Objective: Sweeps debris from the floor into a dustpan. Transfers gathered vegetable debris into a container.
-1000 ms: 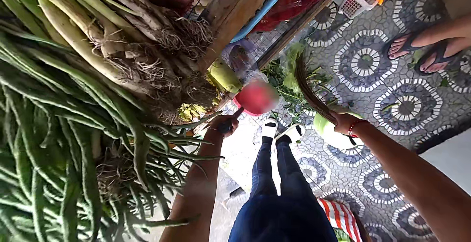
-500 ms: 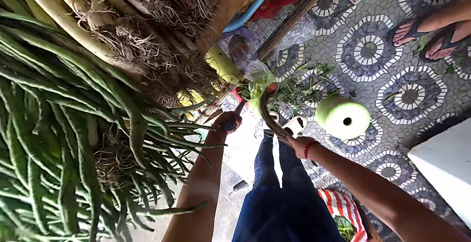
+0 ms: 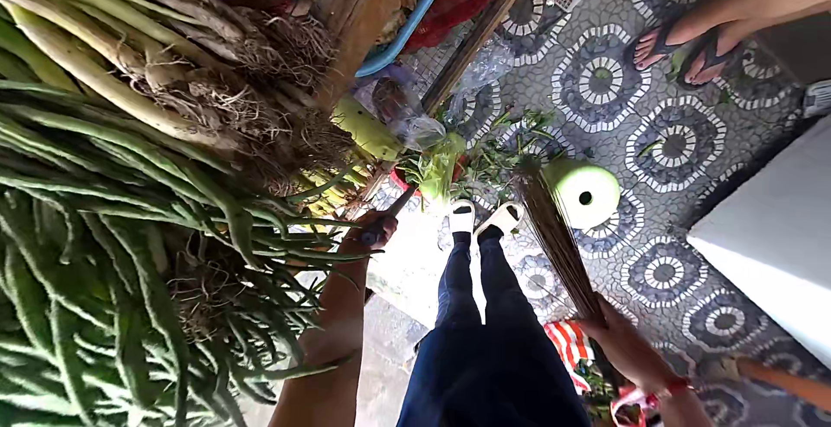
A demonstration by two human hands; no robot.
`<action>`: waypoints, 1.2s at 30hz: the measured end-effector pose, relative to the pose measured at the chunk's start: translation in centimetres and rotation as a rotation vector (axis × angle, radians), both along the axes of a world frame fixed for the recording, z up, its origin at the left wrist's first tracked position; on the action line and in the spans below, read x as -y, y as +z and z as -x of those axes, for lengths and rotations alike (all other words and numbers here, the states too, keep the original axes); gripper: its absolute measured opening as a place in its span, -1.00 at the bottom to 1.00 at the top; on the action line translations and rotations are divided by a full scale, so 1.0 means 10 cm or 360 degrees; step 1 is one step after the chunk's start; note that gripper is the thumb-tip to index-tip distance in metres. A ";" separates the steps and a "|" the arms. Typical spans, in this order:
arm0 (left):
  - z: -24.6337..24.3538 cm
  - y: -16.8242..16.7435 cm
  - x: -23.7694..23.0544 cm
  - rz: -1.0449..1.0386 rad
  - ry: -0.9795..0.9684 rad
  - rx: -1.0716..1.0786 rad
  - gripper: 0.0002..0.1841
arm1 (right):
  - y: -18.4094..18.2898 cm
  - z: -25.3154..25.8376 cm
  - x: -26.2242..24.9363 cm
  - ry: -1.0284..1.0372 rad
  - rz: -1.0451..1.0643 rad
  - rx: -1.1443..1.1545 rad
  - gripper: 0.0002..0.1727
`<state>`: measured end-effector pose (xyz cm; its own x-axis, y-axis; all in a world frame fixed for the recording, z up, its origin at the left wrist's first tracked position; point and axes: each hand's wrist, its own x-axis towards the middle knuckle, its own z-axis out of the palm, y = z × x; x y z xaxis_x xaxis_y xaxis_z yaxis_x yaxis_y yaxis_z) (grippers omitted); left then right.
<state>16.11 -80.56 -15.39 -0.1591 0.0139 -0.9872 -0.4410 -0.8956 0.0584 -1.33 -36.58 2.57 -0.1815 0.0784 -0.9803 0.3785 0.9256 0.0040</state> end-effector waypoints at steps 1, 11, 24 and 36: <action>0.03 0.03 0.01 -0.0008 -0.0009 0.0023 -0.69 | -0.15 -0.12 -0.05 -0.0276 0.0012 -0.0039 -0.27; 0.16 0.02 0.00 -0.0105 -0.0103 0.0121 -0.69 | -1.36 -0.84 1.38 -0.0281 0.0521 0.0285 -0.22; 0.19 0.05 0.04 -0.0107 0.0003 0.0107 -0.67 | -0.82 0.90 -0.23 0.0106 -0.0075 -0.0452 -0.09; 0.28 0.17 0.08 -0.0061 -0.0018 0.0170 -0.70 | -2.25 0.34 1.01 0.0814 0.0480 0.0234 0.11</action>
<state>13.27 -81.35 -13.68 -0.0524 0.0529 -0.9972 -0.4530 -0.8912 -0.0235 -4.69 -46.63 -19.94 0.0159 -0.2679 -0.9633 -0.0987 0.9583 -0.2681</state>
